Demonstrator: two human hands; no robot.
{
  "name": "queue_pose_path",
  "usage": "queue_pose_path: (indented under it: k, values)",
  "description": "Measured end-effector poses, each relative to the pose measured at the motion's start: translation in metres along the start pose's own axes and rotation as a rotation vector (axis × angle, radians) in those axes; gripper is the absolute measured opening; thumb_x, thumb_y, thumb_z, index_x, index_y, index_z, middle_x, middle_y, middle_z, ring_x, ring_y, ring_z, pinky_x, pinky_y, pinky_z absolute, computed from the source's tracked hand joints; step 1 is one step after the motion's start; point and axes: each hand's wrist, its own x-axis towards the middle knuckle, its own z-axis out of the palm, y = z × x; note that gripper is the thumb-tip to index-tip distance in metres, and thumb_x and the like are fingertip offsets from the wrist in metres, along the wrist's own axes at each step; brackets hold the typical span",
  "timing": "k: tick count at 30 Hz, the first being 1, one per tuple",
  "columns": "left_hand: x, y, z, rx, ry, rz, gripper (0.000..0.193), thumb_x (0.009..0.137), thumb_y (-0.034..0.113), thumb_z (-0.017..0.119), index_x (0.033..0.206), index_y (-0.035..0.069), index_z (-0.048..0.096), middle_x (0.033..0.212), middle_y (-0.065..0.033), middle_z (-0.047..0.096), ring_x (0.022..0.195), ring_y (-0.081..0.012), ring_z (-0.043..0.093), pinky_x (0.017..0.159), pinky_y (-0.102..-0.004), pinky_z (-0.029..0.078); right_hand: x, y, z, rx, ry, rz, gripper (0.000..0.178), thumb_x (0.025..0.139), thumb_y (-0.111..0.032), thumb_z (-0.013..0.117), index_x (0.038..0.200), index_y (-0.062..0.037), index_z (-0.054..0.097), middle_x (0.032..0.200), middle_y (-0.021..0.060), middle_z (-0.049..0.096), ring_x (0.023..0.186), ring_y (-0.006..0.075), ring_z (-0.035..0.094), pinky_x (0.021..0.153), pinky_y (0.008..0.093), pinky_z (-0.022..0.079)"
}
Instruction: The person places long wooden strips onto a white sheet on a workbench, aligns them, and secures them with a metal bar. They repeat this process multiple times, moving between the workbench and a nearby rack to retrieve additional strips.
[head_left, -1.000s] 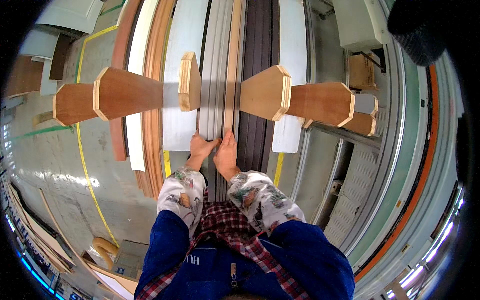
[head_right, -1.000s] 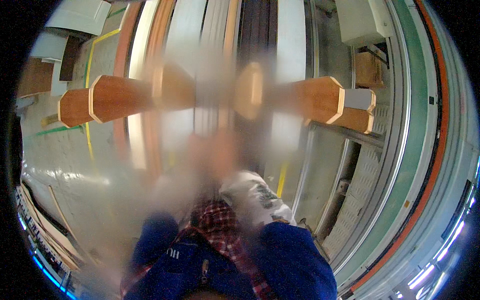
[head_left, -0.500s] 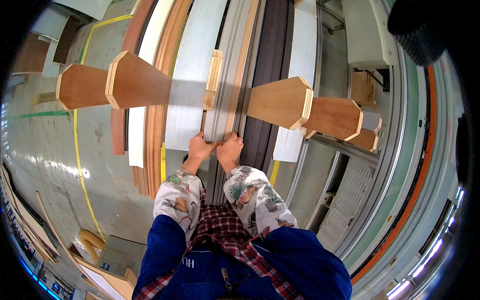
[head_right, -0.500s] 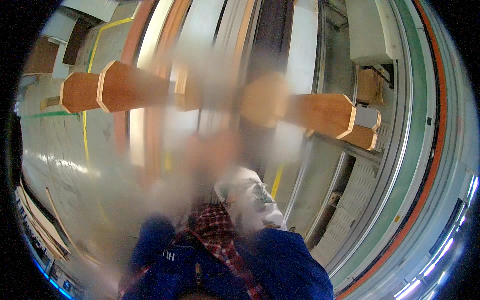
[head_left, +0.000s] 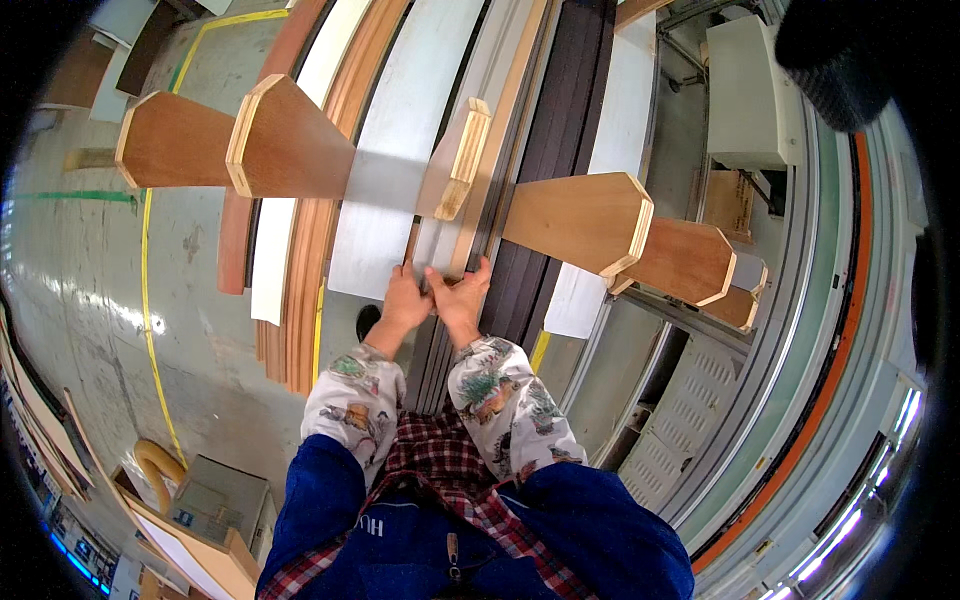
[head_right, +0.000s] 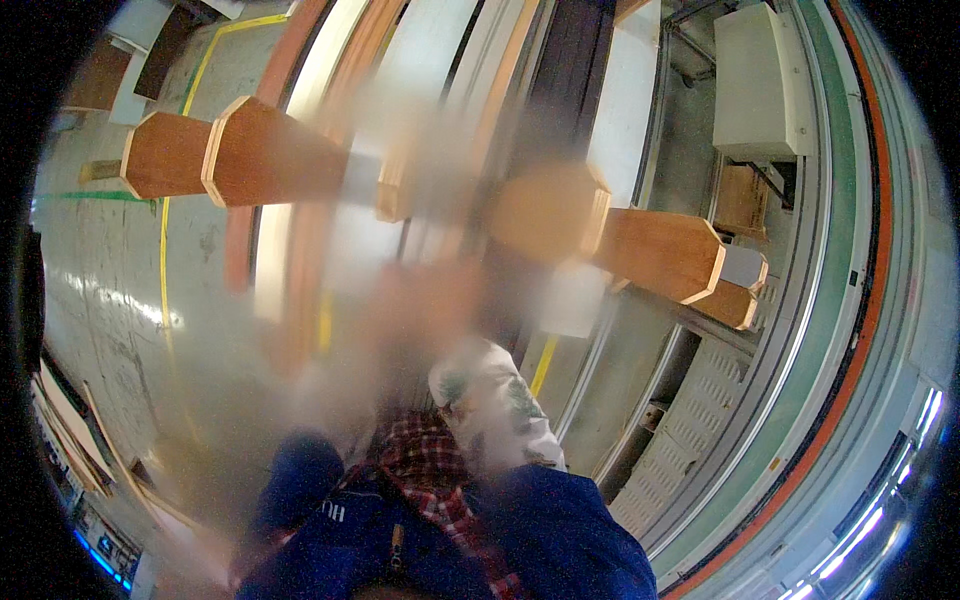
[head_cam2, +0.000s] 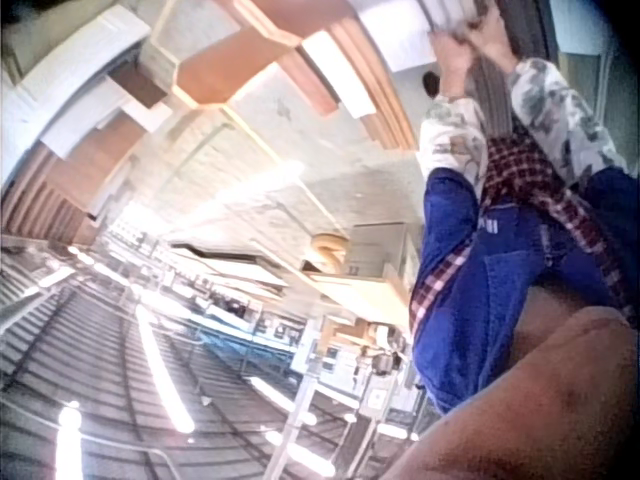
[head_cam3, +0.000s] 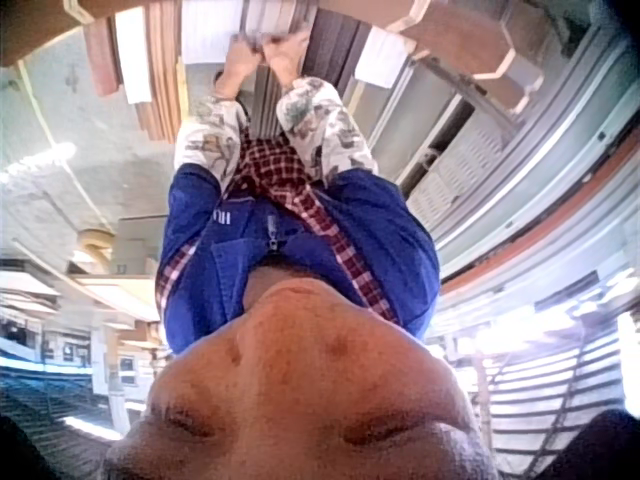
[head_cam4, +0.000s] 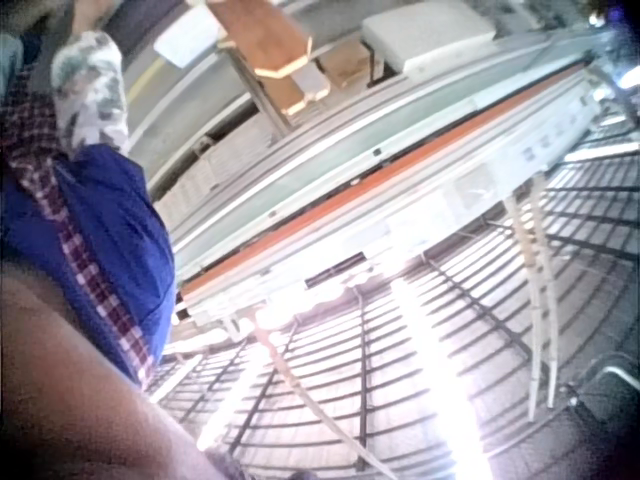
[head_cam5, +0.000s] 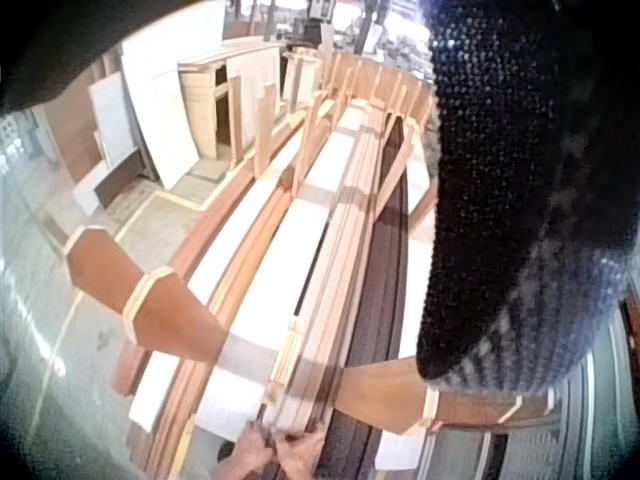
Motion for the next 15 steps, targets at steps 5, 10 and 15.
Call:
queue_pose_path:
  k: [5,10,15]
  values:
    - [-0.015,0.006,0.026,0.016,0.285,0.192,0.05,0.072,0.018,0.065,0.113,-0.005,0.051,0.129,-0.0235,0.035,0.113,-0.0416,0.038,0.096,-0.049,0.032,0.009,-0.023,-0.011,-0.116,-0.147,0.038,0.08,0.064,-0.04,0.078,0.111,0.0117,0.041,0.094,0.0274,0.055,0.091,0.0331,0.057,0.076,0.0362,0.047]
    - [-0.026,0.031,0.006,0.046,0.184,0.139,0.051,0.064,0.019,0.071,0.107,-0.004,0.055,0.13,-0.0205,0.031,0.112,-0.0395,0.037,0.095,-0.044,0.034,0.006,-0.035,-0.016,-0.322,-0.067,-0.115,0.069,0.062,-0.042,0.078,0.093,0.012,0.047,0.079,0.0231,0.061,0.074,0.0303,0.062,0.065,0.0363,0.049]
    - [-0.027,0.036,0.011,-0.022,0.051,0.125,0.05,0.065,0.021,0.07,0.105,-0.004,0.055,0.121,-0.0217,0.037,0.107,-0.0396,0.041,0.091,-0.0435,0.037,0.014,-0.019,-0.004,-0.348,0.135,-0.154,0.069,0.061,-0.042,0.078,0.091,0.012,0.047,0.077,0.0224,0.06,0.074,0.0305,0.063,0.064,0.0371,0.049]
